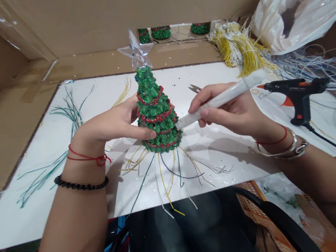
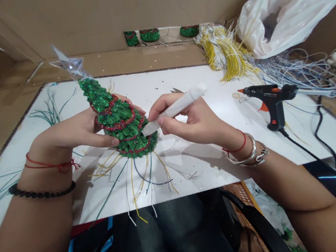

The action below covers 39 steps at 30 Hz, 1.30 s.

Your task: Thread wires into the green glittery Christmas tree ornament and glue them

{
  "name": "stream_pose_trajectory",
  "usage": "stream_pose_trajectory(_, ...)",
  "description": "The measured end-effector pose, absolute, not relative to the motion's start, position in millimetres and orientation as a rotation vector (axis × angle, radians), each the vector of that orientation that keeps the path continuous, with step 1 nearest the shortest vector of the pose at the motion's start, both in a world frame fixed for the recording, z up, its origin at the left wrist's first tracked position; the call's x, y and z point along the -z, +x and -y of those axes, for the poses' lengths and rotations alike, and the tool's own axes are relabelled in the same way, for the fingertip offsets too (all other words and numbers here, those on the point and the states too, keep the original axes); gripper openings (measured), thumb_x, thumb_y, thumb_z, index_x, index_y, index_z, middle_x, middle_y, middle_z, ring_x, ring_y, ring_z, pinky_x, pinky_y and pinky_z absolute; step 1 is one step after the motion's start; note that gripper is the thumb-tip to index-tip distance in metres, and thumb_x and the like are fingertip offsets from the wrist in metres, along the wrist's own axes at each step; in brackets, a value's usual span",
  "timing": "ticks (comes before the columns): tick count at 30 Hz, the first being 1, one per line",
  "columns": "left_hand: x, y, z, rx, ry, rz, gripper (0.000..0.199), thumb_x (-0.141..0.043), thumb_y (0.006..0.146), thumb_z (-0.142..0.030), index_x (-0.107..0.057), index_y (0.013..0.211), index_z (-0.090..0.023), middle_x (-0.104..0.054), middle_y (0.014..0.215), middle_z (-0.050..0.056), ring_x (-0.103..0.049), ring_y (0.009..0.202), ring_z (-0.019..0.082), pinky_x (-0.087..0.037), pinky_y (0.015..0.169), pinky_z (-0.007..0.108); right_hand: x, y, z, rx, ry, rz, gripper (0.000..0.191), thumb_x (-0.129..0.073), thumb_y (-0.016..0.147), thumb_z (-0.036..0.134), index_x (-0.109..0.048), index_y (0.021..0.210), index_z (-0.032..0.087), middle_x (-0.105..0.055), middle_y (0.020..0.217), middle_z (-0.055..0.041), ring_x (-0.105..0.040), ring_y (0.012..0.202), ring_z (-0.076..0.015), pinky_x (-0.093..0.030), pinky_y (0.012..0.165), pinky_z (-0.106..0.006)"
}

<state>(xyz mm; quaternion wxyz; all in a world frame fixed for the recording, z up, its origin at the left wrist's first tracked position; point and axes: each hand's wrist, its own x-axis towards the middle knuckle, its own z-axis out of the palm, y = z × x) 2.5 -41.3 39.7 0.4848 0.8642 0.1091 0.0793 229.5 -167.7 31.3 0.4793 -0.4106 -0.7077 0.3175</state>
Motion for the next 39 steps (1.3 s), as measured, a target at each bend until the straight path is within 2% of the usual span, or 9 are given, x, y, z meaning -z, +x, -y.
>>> stream_pose_trajectory(6, -41.0, 3.4, 42.0, -0.196, 2.108, -0.251, 0.05, -0.071, 0.074, -0.031, -0.057, 0.121, -0.021, -0.062, 0.123, 0.008, -0.058, 0.112, 0.026, -0.047, 0.096, 0.036, -44.8, 240.0, 170.3, -0.659, -1.046, 1.942, 0.015, -0.059, 0.086, 0.02, -0.071, 0.095, 0.019, -0.07, 0.074, -0.0003, -0.061, 0.063, -0.011, -0.046, 0.056, -0.024)
stream_pose_trajectory(13, -41.1, 1.8, 41.4, -0.185, 2.146, -0.271, 0.049, -0.068, 0.076, -0.031, -0.054, 0.122, -0.021, -0.061, 0.123, 0.007, -0.058, 0.112, 0.026, -0.046, 0.096, 0.036, -59.2, 252.4, 165.5, -0.733, -0.938, 2.239, 0.019, -0.06, 0.088, 0.018, -0.07, 0.103, 0.015, -0.074, 0.094, -0.0052, -0.067, 0.082, -0.0128, -0.052, 0.074, -0.025)
stream_pose_trajectory(18, -40.0, 1.8, 41.0, -0.186, 2.122, -0.276, 0.052, -0.07, 0.075, -0.029, -0.053, 0.124, -0.023, -0.06, 0.124, 0.007, -0.059, 0.112, 0.028, -0.046, 0.096, 0.037, -62.3, 252.2, 164.4, -0.693, -0.91, 2.282, 0.013, -0.06, 0.086, 0.015, -0.071, 0.094, 0.014, -0.069, 0.081, -0.0042, -0.062, 0.072, -0.0111, -0.047, 0.068, -0.025)
stream_pose_trajectory(22, -39.3, 2.3, 40.7, -0.187, 2.103, -0.308, 0.053, -0.072, 0.071, -0.028, -0.056, 0.122, -0.022, -0.061, 0.124, 0.008, -0.058, 0.114, 0.03, -0.045, 0.098, 0.041, -63.1, 251.9, 166.1, -0.613, -0.97, 2.251, 0.014, -0.059, 0.088, 0.021, -0.071, 0.082, 0.015, -0.065, 0.076, -0.0027, -0.059, 0.07, -0.0113, -0.047, 0.072, -0.027)
stream_pose_trajectory(24, -39.3, 2.8, 40.8, -0.198, 2.096, -0.304, 0.053, -0.072, 0.071, -0.027, -0.057, 0.121, -0.022, -0.061, 0.123, 0.008, -0.059, 0.113, 0.03, -0.045, 0.098, 0.041, -62.4, 253.3, 166.6, -0.598, -1.017, 2.233, 0.013, -0.061, 0.087, 0.023, -0.071, 0.085, 0.015, -0.067, 0.079, -0.0036, -0.061, 0.072, -0.0122, -0.048, 0.071, -0.026)
stream_pose_trajectory(27, -39.7, 3.6, 41.1, -0.214, 2.094, -0.291, 0.052, -0.072, 0.07, -0.026, -0.058, 0.12, -0.022, -0.062, 0.122, 0.008, -0.059, 0.112, 0.03, -0.046, 0.097, 0.041, -60.6, 257.3, 166.9, -0.595, -1.135, 2.161, 0.02, -0.066, 0.083, 0.029, -0.071, 0.096, 0.014, -0.07, 0.081, -0.0037, -0.062, 0.07, -0.0115, -0.047, 0.06, -0.021)
stream_pose_trajectory(32, -38.2, 3.3, 40.5, -0.232, 2.097, -0.295, 0.051, -0.074, 0.07, -0.03, -0.06, 0.118, -0.023, -0.063, 0.119, 0.007, -0.061, 0.109, 0.03, -0.048, 0.096, 0.041, -60.6, 263.9, 166.6, -0.7, -1.181, 2.115, 0.022, -0.067, 0.083, 0.028, -0.071, 0.1, 0.016, -0.069, 0.067, 0.0009, -0.062, 0.058, -0.0084, -0.046, 0.051, -0.018)
stream_pose_trajectory(35, -36.8, 2.6, 39.7, -0.25, 2.079, -0.306, 0.055, -0.075, 0.068, -0.031, -0.059, 0.12, -0.023, -0.063, 0.12, 0.007, -0.061, 0.109, 0.031, -0.048, 0.095, 0.041, -62.9, 265.6, 166.3, -0.783, -1.103, 2.146, 0.019, -0.067, 0.084, 0.025, -0.072, 0.101, 0.016, -0.069, 0.066, 0.001, -0.062, 0.057, -0.008, -0.047, 0.05, -0.017)
stream_pose_trajectory(39, -37.0, 2.9, 40.1, -0.234, 2.06, -0.306, 0.054, -0.075, 0.068, -0.029, -0.06, 0.119, -0.023, -0.064, 0.119, 0.007, -0.061, 0.109, 0.032, -0.048, 0.095, 0.042, -65.1, 261.7, 167.4, -0.791, -0.977, 2.174, 0.009, -0.069, 0.082, 0.022, -0.073, 0.087, 0.017, -0.072, 0.077, -0.0015, -0.065, 0.068, -0.0094, -0.051, 0.062, -0.019)
